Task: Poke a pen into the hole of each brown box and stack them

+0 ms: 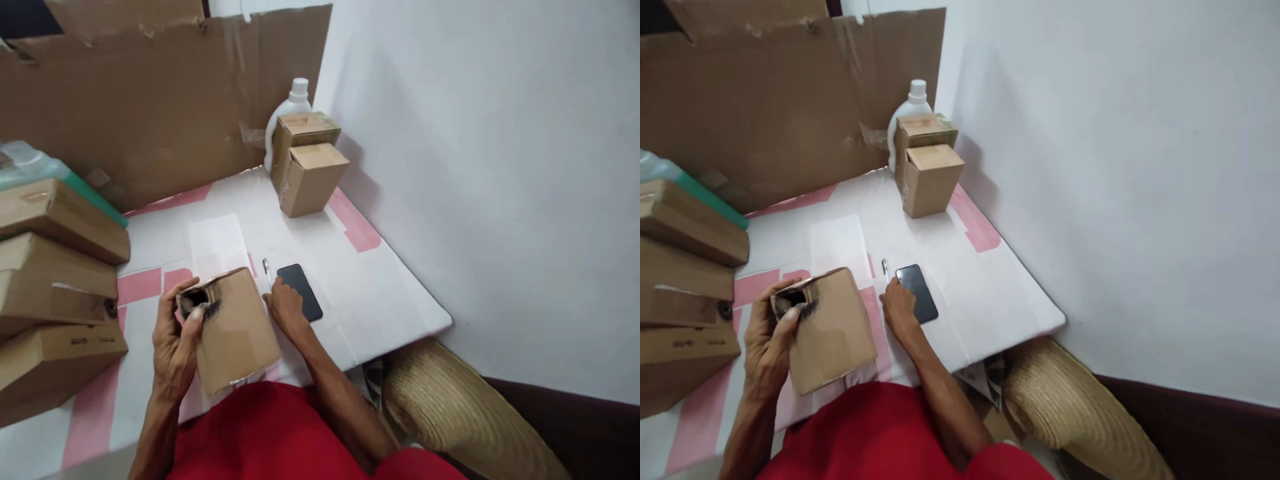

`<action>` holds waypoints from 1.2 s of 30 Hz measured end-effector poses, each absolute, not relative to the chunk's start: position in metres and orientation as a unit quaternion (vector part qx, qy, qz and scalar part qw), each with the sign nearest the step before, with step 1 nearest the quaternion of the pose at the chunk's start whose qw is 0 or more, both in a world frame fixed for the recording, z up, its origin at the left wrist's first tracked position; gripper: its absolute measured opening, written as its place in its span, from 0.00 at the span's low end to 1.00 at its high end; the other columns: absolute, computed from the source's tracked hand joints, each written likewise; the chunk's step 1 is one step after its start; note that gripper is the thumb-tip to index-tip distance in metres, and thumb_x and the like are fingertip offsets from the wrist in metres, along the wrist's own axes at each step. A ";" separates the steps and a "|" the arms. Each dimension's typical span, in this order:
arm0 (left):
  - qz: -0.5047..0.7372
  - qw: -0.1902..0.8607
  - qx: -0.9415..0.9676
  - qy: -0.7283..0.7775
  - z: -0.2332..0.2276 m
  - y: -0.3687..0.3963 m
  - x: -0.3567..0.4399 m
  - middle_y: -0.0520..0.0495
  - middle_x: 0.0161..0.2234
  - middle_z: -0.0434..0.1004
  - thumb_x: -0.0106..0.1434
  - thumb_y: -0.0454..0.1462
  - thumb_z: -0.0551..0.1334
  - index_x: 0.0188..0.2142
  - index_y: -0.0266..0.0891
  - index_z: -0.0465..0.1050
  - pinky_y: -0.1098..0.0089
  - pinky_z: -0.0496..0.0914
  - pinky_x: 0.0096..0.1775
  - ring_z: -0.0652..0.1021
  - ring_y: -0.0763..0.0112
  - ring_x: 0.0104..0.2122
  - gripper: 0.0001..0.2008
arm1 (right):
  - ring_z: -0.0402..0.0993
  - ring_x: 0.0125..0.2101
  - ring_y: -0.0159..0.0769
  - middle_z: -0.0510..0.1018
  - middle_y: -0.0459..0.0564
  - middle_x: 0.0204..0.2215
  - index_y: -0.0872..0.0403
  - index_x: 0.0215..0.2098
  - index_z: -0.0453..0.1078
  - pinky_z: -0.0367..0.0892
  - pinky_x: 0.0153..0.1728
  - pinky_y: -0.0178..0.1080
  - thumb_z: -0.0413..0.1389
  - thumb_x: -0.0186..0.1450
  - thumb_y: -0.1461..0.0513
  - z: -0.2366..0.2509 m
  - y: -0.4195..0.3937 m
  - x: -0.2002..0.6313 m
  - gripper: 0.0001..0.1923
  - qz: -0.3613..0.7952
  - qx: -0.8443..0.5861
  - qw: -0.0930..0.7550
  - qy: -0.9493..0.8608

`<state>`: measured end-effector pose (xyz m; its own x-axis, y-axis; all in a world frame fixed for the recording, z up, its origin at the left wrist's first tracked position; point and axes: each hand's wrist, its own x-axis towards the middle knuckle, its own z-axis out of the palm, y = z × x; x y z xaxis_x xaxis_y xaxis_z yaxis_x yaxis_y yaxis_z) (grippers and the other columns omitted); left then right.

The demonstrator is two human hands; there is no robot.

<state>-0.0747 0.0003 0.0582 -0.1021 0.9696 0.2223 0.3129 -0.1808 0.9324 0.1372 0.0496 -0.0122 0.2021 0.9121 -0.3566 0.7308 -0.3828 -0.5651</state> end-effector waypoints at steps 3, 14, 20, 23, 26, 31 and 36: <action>0.489 0.343 0.584 0.550 0.058 -0.001 -0.075 0.44 0.57 0.75 0.71 0.47 0.62 0.61 0.47 0.70 0.59 0.69 0.60 0.76 0.59 0.55 0.22 | 0.84 0.41 0.51 0.85 0.64 0.36 0.57 0.37 0.74 0.70 0.39 0.44 0.60 0.65 0.70 -0.022 0.046 0.133 0.04 0.334 -0.752 0.154 -0.547; 0.448 0.339 0.670 0.485 0.065 -0.001 -0.082 0.39 0.62 0.68 0.62 0.42 0.69 0.64 0.46 0.62 0.47 0.64 0.64 0.70 0.49 0.62 0.33 | 0.80 0.27 0.31 0.80 0.43 0.32 0.50 0.38 0.67 0.71 0.23 0.31 0.63 0.67 0.54 0.070 0.040 0.150 0.11 0.430 -0.450 0.695 -0.361; 0.446 0.338 0.669 0.489 0.062 -0.003 -0.080 0.40 0.62 0.67 0.62 0.41 0.69 0.64 0.47 0.60 0.47 0.62 0.63 0.69 0.49 0.62 0.33 | 0.81 0.30 0.30 0.83 0.45 0.37 0.51 0.42 0.75 0.75 0.27 0.30 0.62 0.71 0.62 0.095 0.009 0.106 0.01 0.450 -0.389 0.627 -0.503; 0.448 0.335 0.667 0.492 0.060 -0.005 -0.080 0.40 0.62 0.67 0.62 0.41 0.69 0.65 0.48 0.60 0.48 0.62 0.63 0.69 0.50 0.61 0.33 | 0.76 0.25 0.26 0.81 0.44 0.34 0.52 0.40 0.75 0.71 0.24 0.29 0.60 0.72 0.63 0.091 0.007 0.103 0.02 0.425 -0.398 0.615 -0.532; 0.446 0.331 0.669 0.494 0.060 -0.006 -0.080 0.40 0.62 0.67 0.62 0.41 0.68 0.64 0.48 0.60 0.48 0.62 0.63 0.69 0.50 0.61 0.33 | 0.71 0.22 0.24 0.78 0.43 0.33 0.52 0.37 0.73 0.67 0.21 0.28 0.58 0.73 0.64 0.089 0.007 0.107 0.04 0.409 -0.407 0.603 -0.550; 0.447 0.327 0.671 0.493 0.062 -0.005 -0.078 0.41 0.62 0.67 0.63 0.41 0.68 0.64 0.47 0.60 0.49 0.62 0.63 0.69 0.51 0.61 0.32 | 0.67 0.18 0.22 0.76 0.41 0.29 0.52 0.36 0.69 0.64 0.19 0.28 0.57 0.73 0.64 0.088 0.005 0.108 0.06 0.400 -0.420 0.615 -0.534; 0.445 0.321 0.671 0.499 0.063 -0.006 -0.079 0.41 0.62 0.67 0.63 0.41 0.68 0.64 0.48 0.61 0.49 0.63 0.63 0.70 0.51 0.61 0.32 | 0.73 0.19 0.23 0.76 0.40 0.29 0.52 0.38 0.70 0.69 0.21 0.29 0.58 0.74 0.63 0.085 0.007 0.103 0.05 0.362 -0.451 0.625 -0.525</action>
<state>-0.0793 -0.0062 0.0629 0.1071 0.9549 0.2770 0.3840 -0.2968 0.8743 0.1031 0.0068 0.0846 0.1873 0.9256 0.3291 0.0215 0.3310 -0.9434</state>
